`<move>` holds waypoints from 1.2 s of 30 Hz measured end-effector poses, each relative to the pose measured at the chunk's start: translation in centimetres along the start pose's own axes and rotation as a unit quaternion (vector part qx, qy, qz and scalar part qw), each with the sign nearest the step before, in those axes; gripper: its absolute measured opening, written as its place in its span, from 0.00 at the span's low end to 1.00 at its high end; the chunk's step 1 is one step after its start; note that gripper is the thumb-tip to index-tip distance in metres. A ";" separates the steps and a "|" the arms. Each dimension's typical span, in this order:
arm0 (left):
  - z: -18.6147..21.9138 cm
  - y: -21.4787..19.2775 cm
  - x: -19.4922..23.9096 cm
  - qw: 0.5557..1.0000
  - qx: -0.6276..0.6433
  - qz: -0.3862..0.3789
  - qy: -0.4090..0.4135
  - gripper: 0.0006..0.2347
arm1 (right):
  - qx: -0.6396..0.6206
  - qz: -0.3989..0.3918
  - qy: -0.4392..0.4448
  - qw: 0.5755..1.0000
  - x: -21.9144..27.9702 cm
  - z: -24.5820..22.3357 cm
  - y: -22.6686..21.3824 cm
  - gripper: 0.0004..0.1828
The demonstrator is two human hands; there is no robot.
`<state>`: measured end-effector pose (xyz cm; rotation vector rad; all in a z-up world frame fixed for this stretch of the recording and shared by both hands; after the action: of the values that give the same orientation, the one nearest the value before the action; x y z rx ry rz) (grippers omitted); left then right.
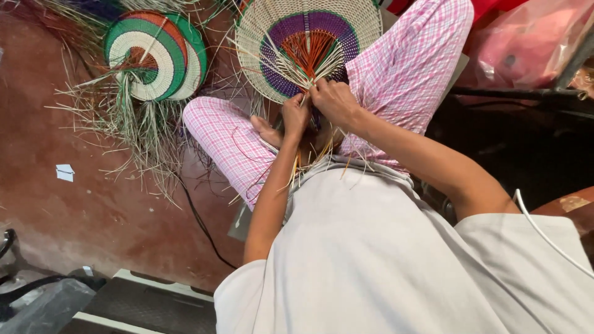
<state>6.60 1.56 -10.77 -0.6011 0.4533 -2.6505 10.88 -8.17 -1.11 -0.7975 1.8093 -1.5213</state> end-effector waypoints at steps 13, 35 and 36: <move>5.3 -1.6 2.2 0.998 -0.049 0.007 0.036 0.13 | -0.280 -0.207 0.254 0.902 1.3 5.6 2.3 0.08; 4.8 -1.5 2.1 0.933 0.207 -0.191 -0.225 0.16 | -0.590 -0.307 0.376 0.646 3.1 -3.9 -0.1 0.13; 4.0 -1.2 1.9 0.924 0.224 -0.210 -0.227 0.15 | -0.484 -0.312 0.285 0.767 2.3 -3.9 -0.7 0.16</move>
<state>6.57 0.88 -6.27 -1.2192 -0.4552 -2.7195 6.42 -7.74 -0.11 -1.6810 3.1009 -1.1429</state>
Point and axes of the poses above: each hand's wrist, its own x-axis away from the middle knuckle, its own y-axis out of the palm, z = x × y, the point moved 6 cm from there along -x, towards the middle knuckle, and after that the axes turned 1 degree about z, right-handed, at the moved point
